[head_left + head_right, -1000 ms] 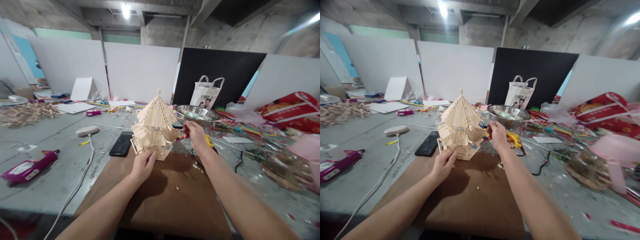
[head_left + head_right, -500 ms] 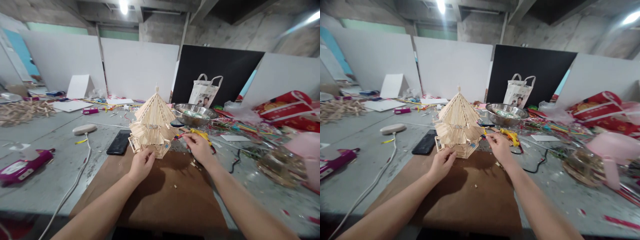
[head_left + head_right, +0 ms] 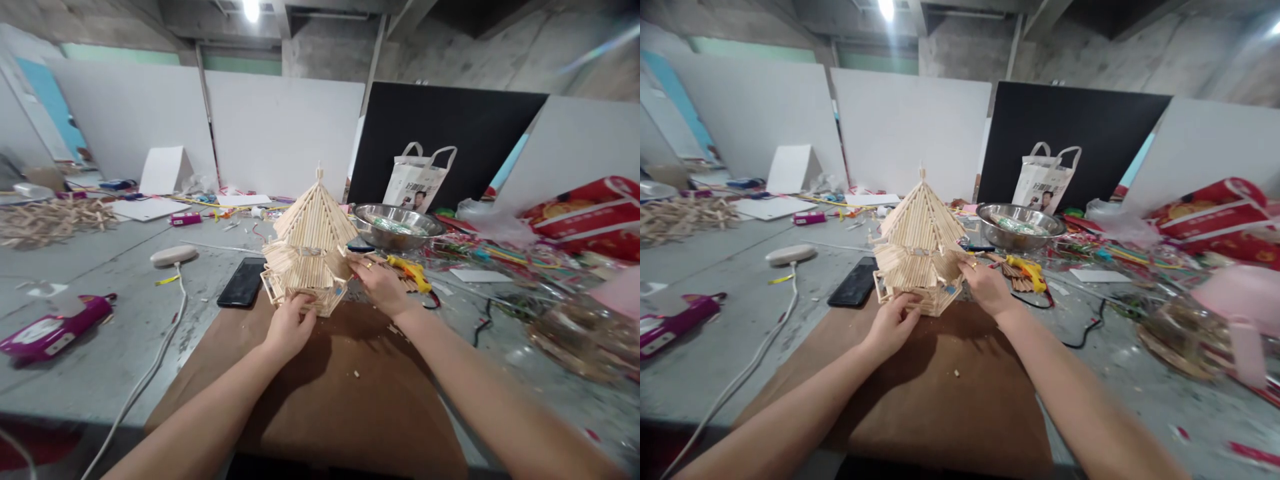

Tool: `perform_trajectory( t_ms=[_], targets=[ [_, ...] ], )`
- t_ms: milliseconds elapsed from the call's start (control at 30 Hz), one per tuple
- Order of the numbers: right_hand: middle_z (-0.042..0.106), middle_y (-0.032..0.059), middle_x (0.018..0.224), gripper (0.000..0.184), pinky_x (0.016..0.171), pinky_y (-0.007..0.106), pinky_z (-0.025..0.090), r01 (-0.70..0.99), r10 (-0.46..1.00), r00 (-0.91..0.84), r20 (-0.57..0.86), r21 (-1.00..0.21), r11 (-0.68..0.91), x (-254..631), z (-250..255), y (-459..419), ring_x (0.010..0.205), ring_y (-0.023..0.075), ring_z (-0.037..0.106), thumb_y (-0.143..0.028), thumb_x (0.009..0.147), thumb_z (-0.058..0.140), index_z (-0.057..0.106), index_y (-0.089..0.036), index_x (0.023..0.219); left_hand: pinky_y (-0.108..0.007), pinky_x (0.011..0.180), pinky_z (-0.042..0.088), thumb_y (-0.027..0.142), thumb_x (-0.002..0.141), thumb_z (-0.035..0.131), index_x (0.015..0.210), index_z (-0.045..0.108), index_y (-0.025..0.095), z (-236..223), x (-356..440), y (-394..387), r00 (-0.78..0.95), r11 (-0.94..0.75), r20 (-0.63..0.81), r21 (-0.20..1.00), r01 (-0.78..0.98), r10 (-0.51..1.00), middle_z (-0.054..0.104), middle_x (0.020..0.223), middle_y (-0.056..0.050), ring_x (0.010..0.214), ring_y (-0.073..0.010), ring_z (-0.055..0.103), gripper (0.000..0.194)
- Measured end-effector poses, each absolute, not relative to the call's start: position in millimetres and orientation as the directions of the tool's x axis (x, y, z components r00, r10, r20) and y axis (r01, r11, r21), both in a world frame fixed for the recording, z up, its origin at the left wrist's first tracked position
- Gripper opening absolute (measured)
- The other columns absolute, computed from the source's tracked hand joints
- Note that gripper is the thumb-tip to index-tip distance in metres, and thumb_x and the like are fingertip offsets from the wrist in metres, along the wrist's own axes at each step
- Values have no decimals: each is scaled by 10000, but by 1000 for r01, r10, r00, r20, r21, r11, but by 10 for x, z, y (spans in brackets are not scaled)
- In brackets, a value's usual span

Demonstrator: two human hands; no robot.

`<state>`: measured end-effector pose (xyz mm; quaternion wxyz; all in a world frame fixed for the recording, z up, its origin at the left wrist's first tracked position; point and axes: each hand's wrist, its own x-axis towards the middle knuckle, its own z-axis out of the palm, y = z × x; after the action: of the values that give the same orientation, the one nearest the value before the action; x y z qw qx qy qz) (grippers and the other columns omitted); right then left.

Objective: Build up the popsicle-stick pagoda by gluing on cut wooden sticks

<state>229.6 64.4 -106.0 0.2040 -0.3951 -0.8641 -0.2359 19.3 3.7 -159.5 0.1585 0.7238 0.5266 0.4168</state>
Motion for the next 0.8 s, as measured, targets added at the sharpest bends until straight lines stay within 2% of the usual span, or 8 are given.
perform_trajectory(
  t_ms=[167,267,333,500,633,800],
  targets=[
    [638,112,854,216,735,288,458,770,562,-608,561,244,589,2339,-1029,664,814,189,581,-78,792,394,601,-109,846,-209,538,404,204,751,467,880,579,161,-1603,191,34,101,-385,419,678,626,902,592,789,-35,608,-111,536,176],
    [625,107,804,208,700,288,448,774,589,-606,534,224,592,2356,-998,659,777,191,575,-93,799,384,589,-128,791,-209,533,402,196,747,467,854,581,158,-1597,194,37,102,-382,412,685,621,905,593,758,-27,572,-102,522,162],
    [625,96,802,206,697,289,441,792,619,-572,538,165,588,2376,-994,631,780,190,576,-123,810,378,579,-152,779,-212,532,401,192,746,465,835,583,154,-1590,196,39,102,-382,411,689,616,906,595,750,-26,541,-94,510,153],
    [636,57,779,167,678,292,428,823,711,-439,550,-72,563,2538,-1077,459,747,177,583,-192,807,409,571,-183,765,-204,521,389,182,742,468,825,592,159,-1582,193,33,108,-395,422,686,611,900,593,699,-16,523,-94,505,150],
    [642,60,740,161,650,294,409,890,843,-373,389,-108,444,2854,-1191,298,721,187,579,-204,773,440,594,-182,733,-204,517,375,189,748,469,838,600,163,-1572,189,20,110,-396,424,680,618,899,576,627,-6,551,-113,515,161],
    [623,60,606,149,541,268,348,990,985,-136,108,-15,139,3319,-1237,226,602,187,573,-128,687,491,591,-176,587,-203,525,370,192,751,468,839,603,163,-1551,198,10,117,-412,437,679,608,892,573,614,-2,571,-117,520,164]
  ],
)
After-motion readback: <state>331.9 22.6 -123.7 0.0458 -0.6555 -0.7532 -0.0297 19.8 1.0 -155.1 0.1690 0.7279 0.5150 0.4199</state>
